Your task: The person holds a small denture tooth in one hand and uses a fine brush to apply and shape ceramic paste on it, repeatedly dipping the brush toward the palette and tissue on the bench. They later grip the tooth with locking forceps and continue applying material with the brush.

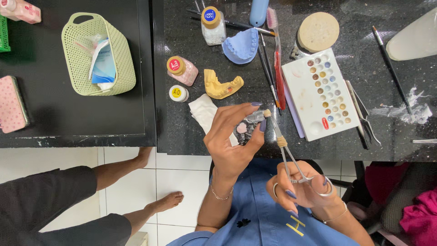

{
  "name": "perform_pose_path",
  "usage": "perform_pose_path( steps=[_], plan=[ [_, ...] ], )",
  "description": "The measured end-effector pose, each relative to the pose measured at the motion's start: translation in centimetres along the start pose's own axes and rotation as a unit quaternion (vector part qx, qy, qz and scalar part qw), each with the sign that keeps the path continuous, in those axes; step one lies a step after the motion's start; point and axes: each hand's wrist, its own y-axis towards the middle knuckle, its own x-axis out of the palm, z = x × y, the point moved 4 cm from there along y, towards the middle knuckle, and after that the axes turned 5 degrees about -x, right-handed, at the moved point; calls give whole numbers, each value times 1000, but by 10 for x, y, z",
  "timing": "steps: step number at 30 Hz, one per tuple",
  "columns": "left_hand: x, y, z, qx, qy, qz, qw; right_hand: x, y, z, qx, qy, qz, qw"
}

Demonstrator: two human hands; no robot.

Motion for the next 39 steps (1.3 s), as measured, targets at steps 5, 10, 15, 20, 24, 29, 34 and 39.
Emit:
perform_pose_path(
  steps=[5,10,15,20,24,29,34,39],
  plan=[
    [1,4,3,9,17,0,1000,4,5,0,9,7,-7,1000],
    [2,4,0,6,7,-5,1000,7,8,-3,11,2,-10,1000],
    [4,2,-2,3,-3,-5,1000,7,8,-1,12,6,-4,1000],
    [4,1,-3,8,6,-1,1000,6,8,1,14,-2,-12,1000],
    [4,-1,-3,-2,7,2,1000,6,8,1,19,-5,-7,1000],
    [5,-2,-4,-3,9,9,1000,7,7,0,23,-5,0,1000],
    [5,-3,-5,-1,13,19,1000,10,9,-2,36,-3,2,999],
    [4,-3,-7,2,14,19,1000,13,9,-4,47,-5,16,999]
  ],
)
